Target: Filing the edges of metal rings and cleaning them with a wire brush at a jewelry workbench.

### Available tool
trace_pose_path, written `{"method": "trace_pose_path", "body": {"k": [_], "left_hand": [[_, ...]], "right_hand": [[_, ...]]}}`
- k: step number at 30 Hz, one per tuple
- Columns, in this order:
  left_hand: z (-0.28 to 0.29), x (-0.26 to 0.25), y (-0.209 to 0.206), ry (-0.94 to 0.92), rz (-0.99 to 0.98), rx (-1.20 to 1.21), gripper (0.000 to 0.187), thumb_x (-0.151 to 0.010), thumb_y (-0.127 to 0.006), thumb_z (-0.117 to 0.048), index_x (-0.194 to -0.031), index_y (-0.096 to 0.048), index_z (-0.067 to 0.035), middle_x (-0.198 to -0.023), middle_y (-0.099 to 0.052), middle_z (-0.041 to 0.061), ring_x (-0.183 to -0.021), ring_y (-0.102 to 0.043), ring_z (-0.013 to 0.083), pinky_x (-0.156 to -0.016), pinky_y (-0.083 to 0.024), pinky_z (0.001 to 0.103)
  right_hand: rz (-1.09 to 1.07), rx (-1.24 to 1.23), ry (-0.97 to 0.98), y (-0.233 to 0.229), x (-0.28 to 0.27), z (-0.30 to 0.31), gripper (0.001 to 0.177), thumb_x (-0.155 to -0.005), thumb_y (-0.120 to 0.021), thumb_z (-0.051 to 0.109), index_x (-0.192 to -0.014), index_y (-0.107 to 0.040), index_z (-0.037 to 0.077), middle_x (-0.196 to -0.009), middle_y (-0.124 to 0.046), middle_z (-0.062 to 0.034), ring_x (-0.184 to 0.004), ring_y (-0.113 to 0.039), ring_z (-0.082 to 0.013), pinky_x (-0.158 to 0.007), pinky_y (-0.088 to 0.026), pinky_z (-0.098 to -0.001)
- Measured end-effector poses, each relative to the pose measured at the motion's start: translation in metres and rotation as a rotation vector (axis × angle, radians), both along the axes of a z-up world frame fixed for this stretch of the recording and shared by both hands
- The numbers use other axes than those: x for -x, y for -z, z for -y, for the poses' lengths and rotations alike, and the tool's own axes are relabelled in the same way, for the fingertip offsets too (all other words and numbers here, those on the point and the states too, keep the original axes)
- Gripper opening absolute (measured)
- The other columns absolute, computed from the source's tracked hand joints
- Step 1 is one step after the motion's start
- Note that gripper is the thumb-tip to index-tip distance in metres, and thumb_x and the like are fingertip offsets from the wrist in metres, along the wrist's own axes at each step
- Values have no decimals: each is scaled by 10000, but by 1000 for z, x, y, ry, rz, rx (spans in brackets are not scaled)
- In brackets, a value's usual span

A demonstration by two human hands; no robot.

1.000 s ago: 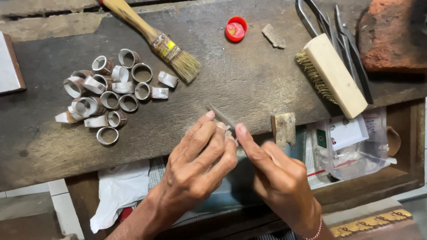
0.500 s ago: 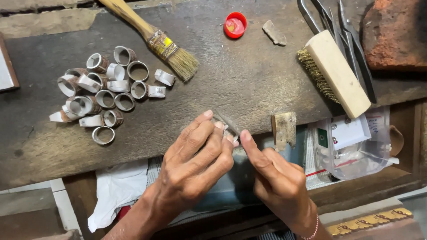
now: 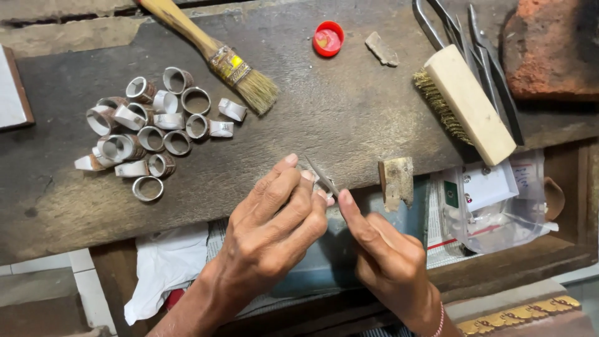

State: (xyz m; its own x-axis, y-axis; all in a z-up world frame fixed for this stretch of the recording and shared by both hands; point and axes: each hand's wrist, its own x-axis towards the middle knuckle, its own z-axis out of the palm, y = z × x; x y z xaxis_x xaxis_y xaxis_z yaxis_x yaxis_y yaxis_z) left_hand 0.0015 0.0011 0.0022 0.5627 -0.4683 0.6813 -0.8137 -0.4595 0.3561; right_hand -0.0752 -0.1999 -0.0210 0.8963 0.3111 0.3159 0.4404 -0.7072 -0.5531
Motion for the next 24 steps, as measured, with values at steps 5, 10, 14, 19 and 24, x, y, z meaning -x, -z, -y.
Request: {"method": "trace_pose_path", "body": {"k": [5,10,14,19,24], "left_hand": [[-3,-1,5,5,30,-17,132,-1030,-602,45,-921,-677,39,-955,-668,179,-974,-672,293,-1026,-604,458],[-9,-1,8,104,-80,17,263,-1030,-430,36,-1025,-682,110,-1024,-668,217,-999,-663,358,-1079,-556,517],[-8,2,12,48,-61,9,280,-1025,-427,28,-1035,-697,101,-1055,-703,232,-1010,-700,375,-1074,-559,487],[-7,0,11,19,-59,-15,239,-1037,-460,-5,-1025,-691,58,-1088,-697,215,-1044,-688,376,-1058,-568,463],[-9,-5,8,6,-60,-27,231,-1043,-454,-1,-989,-677,28,-1079,-700,196,-1007,-689,340,-1052,-570,431]], "right_hand": [[3,36,30,8,9,3,428,-1016,-465,-124,-1426,-551,-40,-757,-380,-40,-595,-357,-174,-524,-363,-293],[-4,-15,17,1,-6,-1,444,-1004,-476,-133,-1436,-538,-52,-783,-462,-50,-599,-363,-190,-572,-406,-314],[-14,-35,9,8,-4,1,421,-1021,-508,-108,-1439,-530,-58,-776,-462,-48,-605,-370,-185,-594,-434,-307],[19,-70,-3,10,-10,-1,372,-1016,-481,-114,-1381,-552,-90,-921,-664,-101,-611,-477,-187,-617,-475,-325],[7,-91,-4,21,-8,1,356,-1012,-488,-116,-1362,-555,-107,-1007,-707,-132,-636,-528,-182,-615,-478,-322]]}}
